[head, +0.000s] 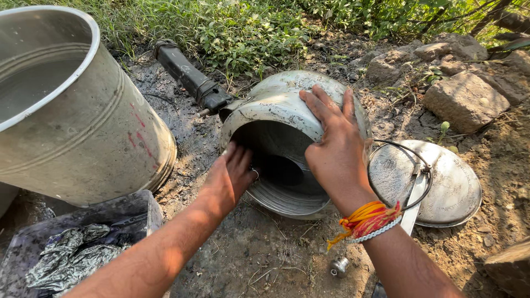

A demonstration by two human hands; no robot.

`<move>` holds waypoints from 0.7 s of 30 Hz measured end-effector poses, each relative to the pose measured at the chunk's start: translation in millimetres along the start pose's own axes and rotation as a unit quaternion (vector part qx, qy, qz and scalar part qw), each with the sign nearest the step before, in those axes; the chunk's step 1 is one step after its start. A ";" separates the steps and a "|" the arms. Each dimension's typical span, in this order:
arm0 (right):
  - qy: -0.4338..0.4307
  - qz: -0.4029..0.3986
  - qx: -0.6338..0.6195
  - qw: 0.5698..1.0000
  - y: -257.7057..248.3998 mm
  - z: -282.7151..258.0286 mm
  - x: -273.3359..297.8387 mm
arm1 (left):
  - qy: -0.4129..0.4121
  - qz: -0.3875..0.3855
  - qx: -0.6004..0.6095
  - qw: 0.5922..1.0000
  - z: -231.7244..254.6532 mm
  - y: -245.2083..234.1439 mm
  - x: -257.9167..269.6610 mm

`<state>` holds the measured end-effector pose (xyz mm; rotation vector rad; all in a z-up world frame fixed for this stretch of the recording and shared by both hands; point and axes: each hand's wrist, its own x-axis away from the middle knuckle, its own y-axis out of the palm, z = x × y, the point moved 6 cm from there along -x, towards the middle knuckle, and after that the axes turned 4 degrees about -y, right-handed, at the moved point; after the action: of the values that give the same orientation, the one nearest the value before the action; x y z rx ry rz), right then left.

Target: The person scrubs the soot-covered interior of a metal cooker pot with their hand, using water, working the inner walls and bottom repeatedly while the pot rests on the ground beside a bucket of water. A lid and a tray with cloths or scrub pads sit nearby as the person continues cleaning.

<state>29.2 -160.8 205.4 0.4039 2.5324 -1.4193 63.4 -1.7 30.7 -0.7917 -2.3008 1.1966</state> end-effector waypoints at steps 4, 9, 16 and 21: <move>-0.067 0.026 -0.007 0.997 -3.9 -2.0 -2.7 | -0.043 -0.044 0.226 0.972 34.2 -30.4 21.4; -0.021 -0.008 -0.008 1.000 3.8 -2.7 -1.2 | -0.085 -0.039 0.619 0.780 82.6 -72.9 1.7; -0.051 0.024 -0.021 0.998 3.7 -11.3 -1.3 | -0.076 0.047 0.617 0.782 70.1 -63.7 18.2; -0.017 0.007 -0.015 1.000 3.7 -0.2 1.4 | -0.017 -0.017 0.255 0.967 18.4 -10.0 14.4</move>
<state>29.1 -158.6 202.1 0.3868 2.5158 -1.3704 38.8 -7.8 30.7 -0.5375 -1.8841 1.6939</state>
